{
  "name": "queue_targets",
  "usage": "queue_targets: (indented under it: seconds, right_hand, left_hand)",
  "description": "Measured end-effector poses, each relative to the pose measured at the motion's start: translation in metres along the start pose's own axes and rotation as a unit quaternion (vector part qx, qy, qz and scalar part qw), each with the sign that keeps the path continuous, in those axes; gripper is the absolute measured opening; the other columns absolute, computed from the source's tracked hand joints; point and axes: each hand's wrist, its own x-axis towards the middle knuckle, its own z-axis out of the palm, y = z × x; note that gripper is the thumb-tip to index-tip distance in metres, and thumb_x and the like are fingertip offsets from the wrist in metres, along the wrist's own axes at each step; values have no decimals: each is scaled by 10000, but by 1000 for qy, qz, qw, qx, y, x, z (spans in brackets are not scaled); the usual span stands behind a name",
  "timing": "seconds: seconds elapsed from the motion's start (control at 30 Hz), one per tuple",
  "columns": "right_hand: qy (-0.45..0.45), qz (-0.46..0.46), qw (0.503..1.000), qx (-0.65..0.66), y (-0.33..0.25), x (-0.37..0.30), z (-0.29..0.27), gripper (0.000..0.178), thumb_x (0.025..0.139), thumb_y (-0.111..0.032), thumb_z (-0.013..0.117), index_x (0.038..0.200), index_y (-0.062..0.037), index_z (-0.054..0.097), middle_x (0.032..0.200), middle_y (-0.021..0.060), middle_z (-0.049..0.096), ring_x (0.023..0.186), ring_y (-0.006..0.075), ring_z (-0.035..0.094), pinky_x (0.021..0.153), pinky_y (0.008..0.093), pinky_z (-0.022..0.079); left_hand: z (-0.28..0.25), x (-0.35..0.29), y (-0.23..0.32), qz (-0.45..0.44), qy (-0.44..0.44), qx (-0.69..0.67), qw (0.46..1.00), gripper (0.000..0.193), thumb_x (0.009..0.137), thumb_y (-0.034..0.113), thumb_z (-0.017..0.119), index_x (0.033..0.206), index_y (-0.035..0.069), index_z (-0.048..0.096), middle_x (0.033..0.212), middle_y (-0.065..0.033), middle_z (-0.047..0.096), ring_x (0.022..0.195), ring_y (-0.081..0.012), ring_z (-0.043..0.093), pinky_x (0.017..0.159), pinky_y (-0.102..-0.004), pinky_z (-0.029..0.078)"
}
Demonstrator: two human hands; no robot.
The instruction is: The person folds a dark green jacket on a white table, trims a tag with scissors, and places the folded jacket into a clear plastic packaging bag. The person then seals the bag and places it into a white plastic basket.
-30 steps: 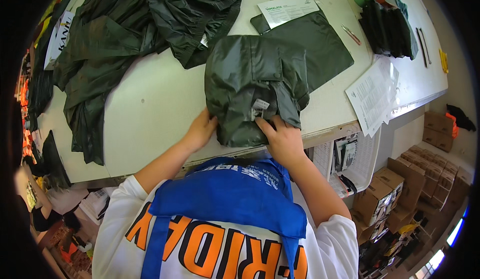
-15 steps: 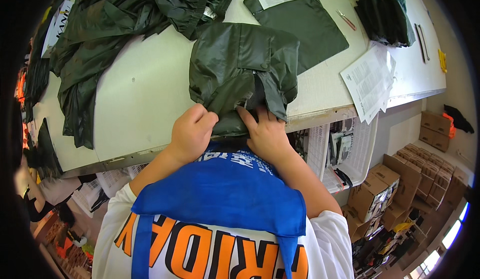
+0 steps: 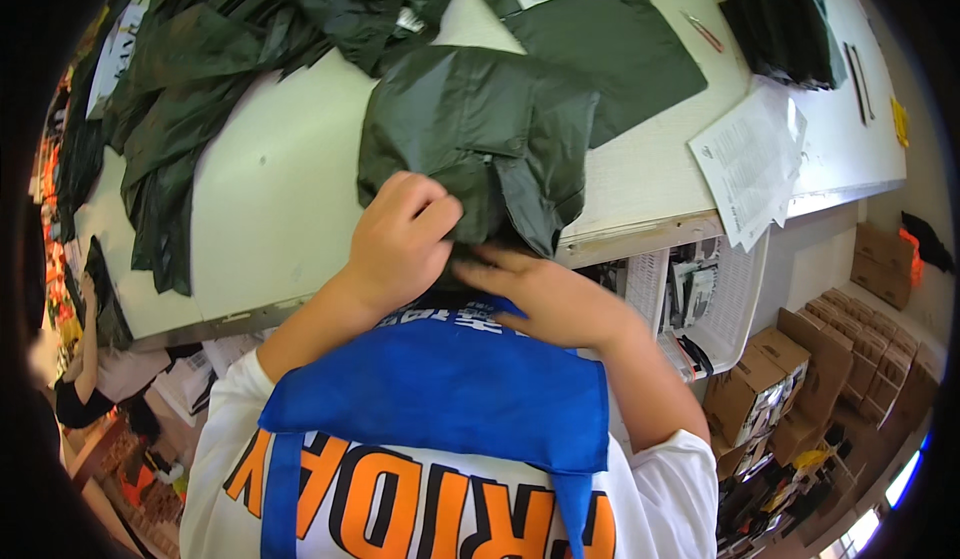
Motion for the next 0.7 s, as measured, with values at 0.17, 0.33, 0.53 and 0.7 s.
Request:
queue_targets:
  seconds: [0.17,0.33,0.53,0.7]
  right_hand:
    - [285,104,939,161,84,-21,-153,369,913,-214,580,1221,-11,582,1061,94,654,1018,201,609,901,295,445]
    - [438,256,781,-364,293,-16,-267,484,887,-183,532,1349,-67,448,1184,229,597,1129,387,543,968,430,412]
    - [361,386,722,-447,355,1,-302,446,898,-197,480,1323,-61,463,1113,239,621,1032,403,581,918,481,431]
    - [529,330,734,-269,271,12,-281,299,924,-197,455,1152,-38,567,863,137,682,699,219,652,622,317,495]
  left_hand:
    - [0,-8,-3,-89,-15,-133,987,299,642,-132,581,848,21,428,1184,-185,603,1119,-377,567,902,-387,473]
    - [5,-8,-6,-168,30,-218,961,177,817,-92,539,839,16,401,1145,-228,629,1077,-320,622,857,-327,490]
    - [-1,-5,-12,-186,32,-240,952,196,795,-91,549,833,16,389,1128,-219,641,1051,-316,636,863,-330,493]
    - [-5,-2,-16,-191,21,-287,938,184,839,-85,506,865,22,358,1134,-262,623,1080,-309,610,920,-355,451]
